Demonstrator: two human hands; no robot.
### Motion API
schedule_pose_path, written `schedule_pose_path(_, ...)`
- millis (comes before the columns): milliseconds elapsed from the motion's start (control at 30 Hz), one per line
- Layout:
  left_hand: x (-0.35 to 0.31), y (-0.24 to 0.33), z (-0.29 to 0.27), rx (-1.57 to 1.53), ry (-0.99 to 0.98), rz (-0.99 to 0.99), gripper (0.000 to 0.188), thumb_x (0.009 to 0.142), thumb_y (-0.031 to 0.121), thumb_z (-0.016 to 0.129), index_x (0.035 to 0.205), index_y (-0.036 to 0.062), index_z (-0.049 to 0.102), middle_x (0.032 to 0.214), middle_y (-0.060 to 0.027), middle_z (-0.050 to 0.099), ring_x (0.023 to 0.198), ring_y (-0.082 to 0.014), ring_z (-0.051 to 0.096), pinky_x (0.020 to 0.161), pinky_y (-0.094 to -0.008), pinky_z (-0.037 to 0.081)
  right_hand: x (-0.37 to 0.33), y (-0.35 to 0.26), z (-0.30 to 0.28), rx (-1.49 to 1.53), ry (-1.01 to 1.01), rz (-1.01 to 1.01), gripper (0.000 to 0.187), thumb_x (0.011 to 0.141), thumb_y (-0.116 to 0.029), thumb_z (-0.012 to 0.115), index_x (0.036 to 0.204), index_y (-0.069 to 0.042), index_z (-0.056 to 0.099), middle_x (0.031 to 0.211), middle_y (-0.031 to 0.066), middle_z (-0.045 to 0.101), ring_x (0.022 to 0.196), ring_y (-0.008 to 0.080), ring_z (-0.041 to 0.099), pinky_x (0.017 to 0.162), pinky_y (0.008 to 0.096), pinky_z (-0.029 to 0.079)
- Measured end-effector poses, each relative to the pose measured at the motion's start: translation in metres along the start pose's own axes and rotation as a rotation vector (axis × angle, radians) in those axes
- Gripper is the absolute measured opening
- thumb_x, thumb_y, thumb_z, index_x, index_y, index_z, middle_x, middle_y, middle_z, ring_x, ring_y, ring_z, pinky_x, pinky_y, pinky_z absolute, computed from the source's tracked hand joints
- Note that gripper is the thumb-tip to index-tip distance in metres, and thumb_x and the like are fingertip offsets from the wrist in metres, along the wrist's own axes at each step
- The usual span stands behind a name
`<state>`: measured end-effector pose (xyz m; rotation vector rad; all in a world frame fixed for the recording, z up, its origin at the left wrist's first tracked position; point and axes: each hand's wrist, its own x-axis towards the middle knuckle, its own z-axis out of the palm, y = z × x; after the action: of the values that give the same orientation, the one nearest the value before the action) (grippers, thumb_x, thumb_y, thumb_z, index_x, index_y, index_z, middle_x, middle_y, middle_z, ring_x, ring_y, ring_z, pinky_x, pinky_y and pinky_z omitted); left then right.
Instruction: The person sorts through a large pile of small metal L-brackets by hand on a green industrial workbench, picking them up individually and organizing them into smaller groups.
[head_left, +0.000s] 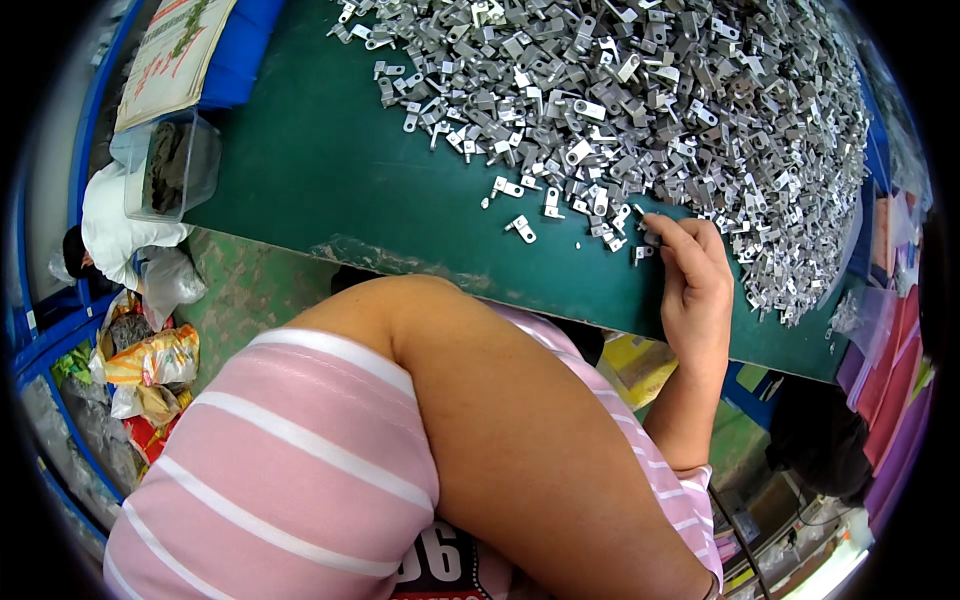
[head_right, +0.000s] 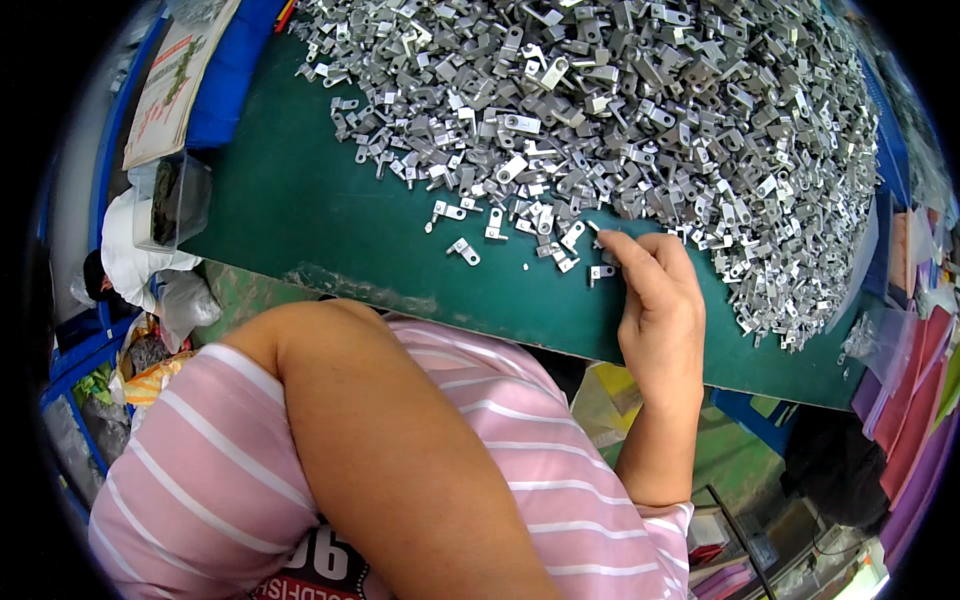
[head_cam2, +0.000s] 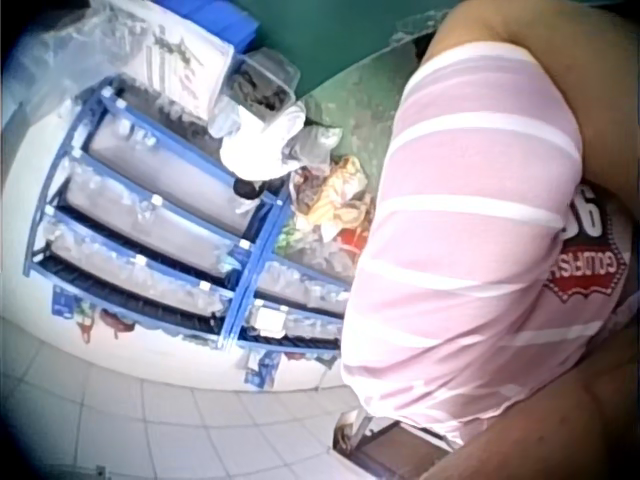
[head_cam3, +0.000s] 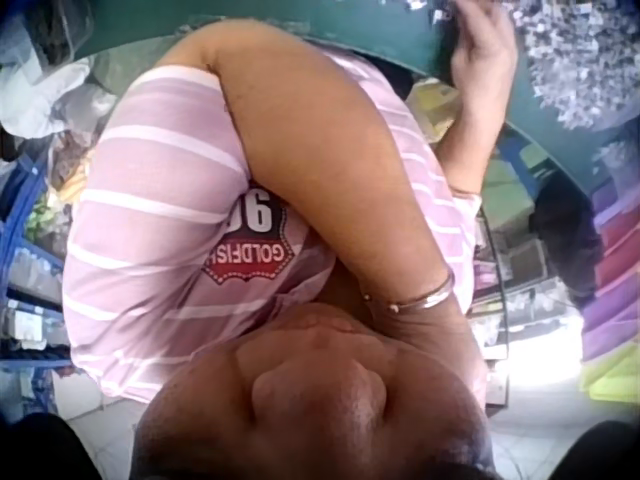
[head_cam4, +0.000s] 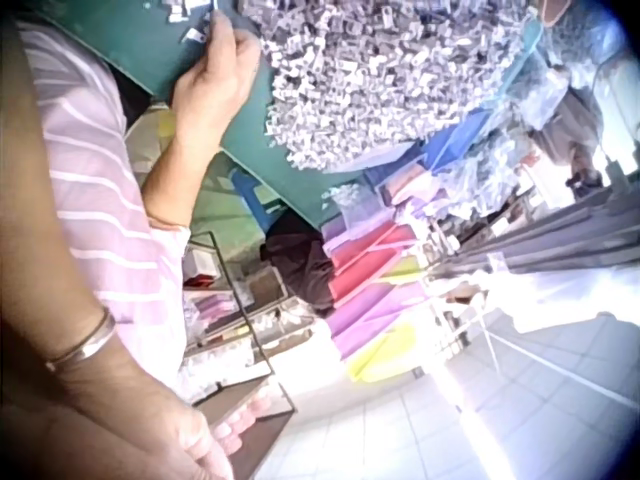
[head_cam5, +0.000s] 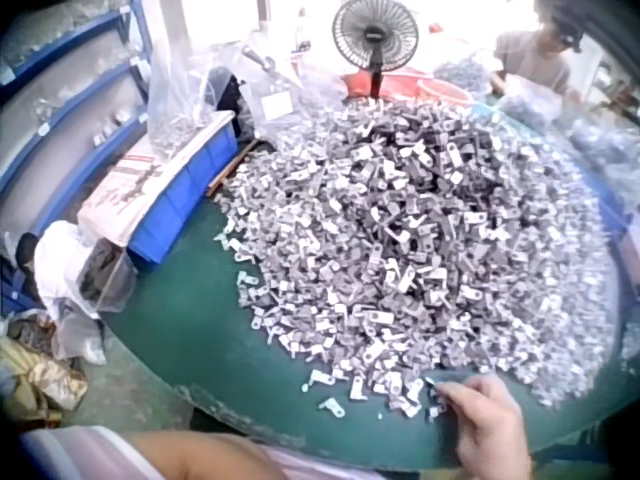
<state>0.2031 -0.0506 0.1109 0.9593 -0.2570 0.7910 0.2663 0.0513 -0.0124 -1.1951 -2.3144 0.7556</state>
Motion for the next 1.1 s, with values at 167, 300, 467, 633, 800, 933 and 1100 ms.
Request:
schedule_pose_path(167,0.000,-0.001,0.000,0.024,-0.001,0.004,0.013,0.080,0.012,0.059,0.081,-0.0007,0.062,0.083,-0.0084,0.062,0.076,-0.0171,0.060,0.066,-0.0315,0.049,-0.002,0.008,0.004,-0.024,0.042,-0.012,0.023,0.074,0.008,0.061,0.095,-0.002,0.064,0.082,0.0119,0.055,0.075,0.0271,0.055,0.067,0.0327,0.045)
schedule_pose_path(300,0.000,-0.001,0.002,0.035,-0.005,0.006,0.013,0.080,0.012,0.059,0.081,-0.0008,0.062,0.083,-0.0085,0.061,0.076,-0.0173,0.059,0.066,-0.0317,0.049,-0.003,0.008,0.005,-0.053,0.063,-0.029,0.016,0.075,0.004,0.064,0.090,0.000,0.063,0.080,0.0116,0.054,0.072,0.0268,0.054,0.066,0.0323,0.045)
schedule_pose_path(467,0.000,-0.001,0.003,0.056,-0.015,0.015,0.013,0.080,0.011,0.058,0.082,-0.0009,0.062,0.083,-0.0087,0.061,0.076,-0.0176,0.059,0.066,-0.0320,0.049,-0.015,0.014,0.002,0.279,0.082,0.199,0.007,0.081,0.000,0.064,0.087,0.003,0.062,0.079,0.0069,0.057,0.066,0.0159,0.053,0.059,0.0253,0.041)
schedule_pose_path(633,-0.002,-0.002,0.004,0.060,-0.041,0.028,0.013,0.081,0.011,0.057,0.082,-0.0010,0.062,0.083,-0.0089,0.061,0.077,-0.0179,0.059,0.067,-0.0323,0.049,-0.021,0.009,-0.007,0.783,0.027,0.449,0.008,0.087,-0.004,0.061,0.087,0.005,0.062,0.077,0.0000,0.055,0.060,0.0035,0.044,0.052,0.0169,0.032)
schedule_pose_path(800,-0.004,-0.002,0.006,0.090,-0.031,0.037,0.012,0.081,0.010,0.057,0.082,-0.0011,0.062,0.084,-0.0091,0.061,0.077,-0.0182,0.059,0.067,-0.0325,0.049,-0.024,0.012,-0.005,0.988,0.047,0.458,0.007,0.085,-0.002,0.059,0.087,0.005,0.061,0.072,0.0023,0.054,0.053,0.0037,0.041,0.045,0.0172,0.028)
schedule_pose_path(933,-0.004,-0.002,0.006,0.097,-0.037,0.027,0.012,0.081,0.010,0.056,0.083,-0.0012,0.061,0.084,-0.0092,0.061,0.077,-0.0184,0.059,0.067,-0.0327,0.049,-0.019,0.005,-0.011,1.578,0.035,0.428,0.010,0.081,0.005,0.055,0.089,0.003,0.060,0.073,0.0062,0.057,0.056,0.0065,0.046,0.042,0.0205,0.033)
schedule_pose_path(1100,-0.003,-0.005,0.006,0.109,-0.035,0.025,0.012,0.081,0.009,0.056,0.083,-0.0013,0.061,0.084,-0.0094,0.060,0.077,-0.0187,0.059,0.067,-0.0330,0.049,-0.020,0.005,-0.001,0.335,-0.014,0.198,0.018,0.077,0.001,0.066,0.095,0.000,0.064,0.076,0.0061,0.060,0.066,0.0124,0.056,0.055,0.0233,0.043)
